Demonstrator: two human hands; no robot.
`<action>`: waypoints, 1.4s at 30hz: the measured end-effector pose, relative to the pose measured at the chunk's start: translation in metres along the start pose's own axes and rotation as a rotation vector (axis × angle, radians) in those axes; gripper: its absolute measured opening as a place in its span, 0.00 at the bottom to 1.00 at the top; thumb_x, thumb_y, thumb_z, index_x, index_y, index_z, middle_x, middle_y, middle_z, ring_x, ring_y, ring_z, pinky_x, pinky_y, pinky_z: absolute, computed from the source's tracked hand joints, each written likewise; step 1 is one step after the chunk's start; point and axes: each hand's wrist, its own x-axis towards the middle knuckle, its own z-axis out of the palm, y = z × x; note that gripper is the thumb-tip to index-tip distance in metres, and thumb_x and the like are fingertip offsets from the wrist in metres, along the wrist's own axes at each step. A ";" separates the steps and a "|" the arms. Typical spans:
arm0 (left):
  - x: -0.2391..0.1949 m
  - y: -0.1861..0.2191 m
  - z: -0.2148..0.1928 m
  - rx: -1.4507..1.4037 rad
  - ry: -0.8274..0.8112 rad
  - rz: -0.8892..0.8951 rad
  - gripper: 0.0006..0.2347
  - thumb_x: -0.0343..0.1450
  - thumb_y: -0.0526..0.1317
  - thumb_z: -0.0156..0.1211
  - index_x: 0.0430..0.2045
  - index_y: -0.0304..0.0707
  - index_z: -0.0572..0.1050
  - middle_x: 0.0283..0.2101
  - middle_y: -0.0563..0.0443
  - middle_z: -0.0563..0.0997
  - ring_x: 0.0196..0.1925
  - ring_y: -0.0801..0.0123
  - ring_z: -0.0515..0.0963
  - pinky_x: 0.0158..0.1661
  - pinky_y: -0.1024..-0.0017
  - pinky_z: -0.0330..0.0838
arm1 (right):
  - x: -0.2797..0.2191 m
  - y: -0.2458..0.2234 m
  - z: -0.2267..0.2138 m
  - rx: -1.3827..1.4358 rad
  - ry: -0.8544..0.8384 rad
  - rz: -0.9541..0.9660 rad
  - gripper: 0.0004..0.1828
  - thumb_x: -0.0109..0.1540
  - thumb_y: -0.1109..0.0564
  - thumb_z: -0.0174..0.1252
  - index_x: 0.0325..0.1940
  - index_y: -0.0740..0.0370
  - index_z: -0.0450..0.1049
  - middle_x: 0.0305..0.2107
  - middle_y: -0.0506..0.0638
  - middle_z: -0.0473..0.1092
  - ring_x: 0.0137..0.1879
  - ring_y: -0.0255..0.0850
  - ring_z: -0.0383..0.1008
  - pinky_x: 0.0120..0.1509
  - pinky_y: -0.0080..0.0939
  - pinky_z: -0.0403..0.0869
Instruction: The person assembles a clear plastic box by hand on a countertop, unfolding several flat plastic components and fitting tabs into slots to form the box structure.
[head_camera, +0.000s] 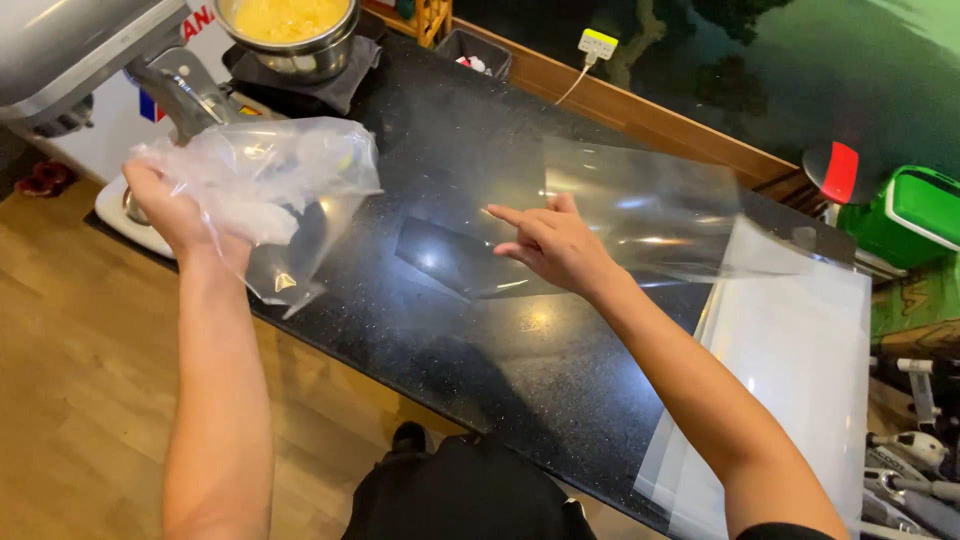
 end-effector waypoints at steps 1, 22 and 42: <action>0.006 -0.004 0.007 -0.002 -0.008 -0.006 0.10 0.73 0.48 0.48 0.37 0.42 0.69 0.43 0.50 0.73 0.49 0.59 0.78 0.53 0.60 0.78 | 0.004 0.000 -0.004 -0.007 0.004 0.006 0.28 0.61 0.43 0.65 0.63 0.53 0.74 0.20 0.41 0.63 0.29 0.36 0.61 0.52 0.42 0.59; -0.059 -0.227 0.229 0.400 -0.214 0.152 0.17 0.61 0.27 0.64 0.45 0.32 0.73 0.40 0.52 0.77 0.38 0.70 0.77 0.40 0.71 0.74 | 0.052 0.023 0.038 0.812 1.115 0.333 0.51 0.60 0.25 0.63 0.73 0.56 0.53 0.66 0.53 0.56 0.70 0.41 0.62 0.71 0.50 0.72; -0.120 -0.232 0.254 0.612 -0.680 0.441 0.21 0.67 0.28 0.41 0.52 0.36 0.77 0.53 0.39 0.82 0.57 0.50 0.82 0.59 0.66 0.74 | 0.045 0.097 0.046 1.409 1.052 0.495 0.25 0.67 0.61 0.43 0.69 0.60 0.59 0.50 0.55 0.70 0.48 0.41 0.74 0.49 0.39 0.76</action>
